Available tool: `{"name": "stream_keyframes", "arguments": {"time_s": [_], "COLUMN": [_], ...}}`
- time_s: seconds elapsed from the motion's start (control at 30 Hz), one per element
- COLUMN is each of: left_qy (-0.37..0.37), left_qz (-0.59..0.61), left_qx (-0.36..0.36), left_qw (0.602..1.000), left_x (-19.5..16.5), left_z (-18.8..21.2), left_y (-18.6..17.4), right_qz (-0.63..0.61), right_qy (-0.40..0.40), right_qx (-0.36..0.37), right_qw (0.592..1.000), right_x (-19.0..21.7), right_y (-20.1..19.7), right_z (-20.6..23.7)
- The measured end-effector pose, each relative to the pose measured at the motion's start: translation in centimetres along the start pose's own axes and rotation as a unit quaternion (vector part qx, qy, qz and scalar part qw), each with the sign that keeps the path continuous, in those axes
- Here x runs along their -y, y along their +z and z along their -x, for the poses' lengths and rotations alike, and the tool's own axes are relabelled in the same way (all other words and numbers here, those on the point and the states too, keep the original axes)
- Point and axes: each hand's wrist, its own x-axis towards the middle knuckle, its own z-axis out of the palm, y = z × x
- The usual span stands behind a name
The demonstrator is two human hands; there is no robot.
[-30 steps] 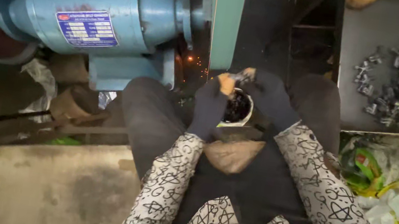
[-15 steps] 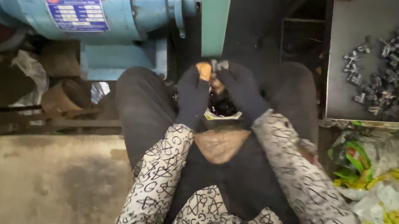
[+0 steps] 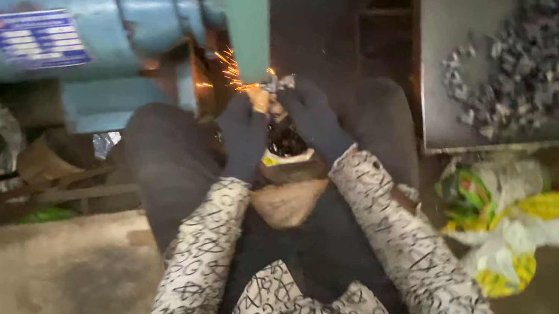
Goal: The person sits at a belt grinder and grinds small metal workpieces one at a time, holding each against the moving belt to shape or deburr it, producing sparks, then placing finished pieces on a tray of similar parts beside them.
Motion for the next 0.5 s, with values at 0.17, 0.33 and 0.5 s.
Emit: {"name": "stream_keyframes", "arguments": {"time_s": [0.17, 0.33, 0.5], "left_qy": [0.085, -0.064, -0.007], "left_qz": [-0.368, -0.451, -0.287], "left_qx": [0.206, 0.363, 0.28], "left_qw": [0.903, 0.813, 0.916], "left_x": [-0.6, -1.2, 0.0], "left_z": [0.5, 1.3, -0.1], "left_y": [-1.5, 0.6, 1.1], "right_qz": [0.418, 0.595, 0.458], "right_qy": [-0.073, 0.037, -0.123], "right_qx": [-0.153, -0.361, -0.213], "right_qw": [0.892, 0.718, 0.854], "right_x": [0.3, -1.5, 2.5], "right_y": [-13.9, -25.3, -20.7], "right_z": [-1.0, -4.2, -4.0]}}
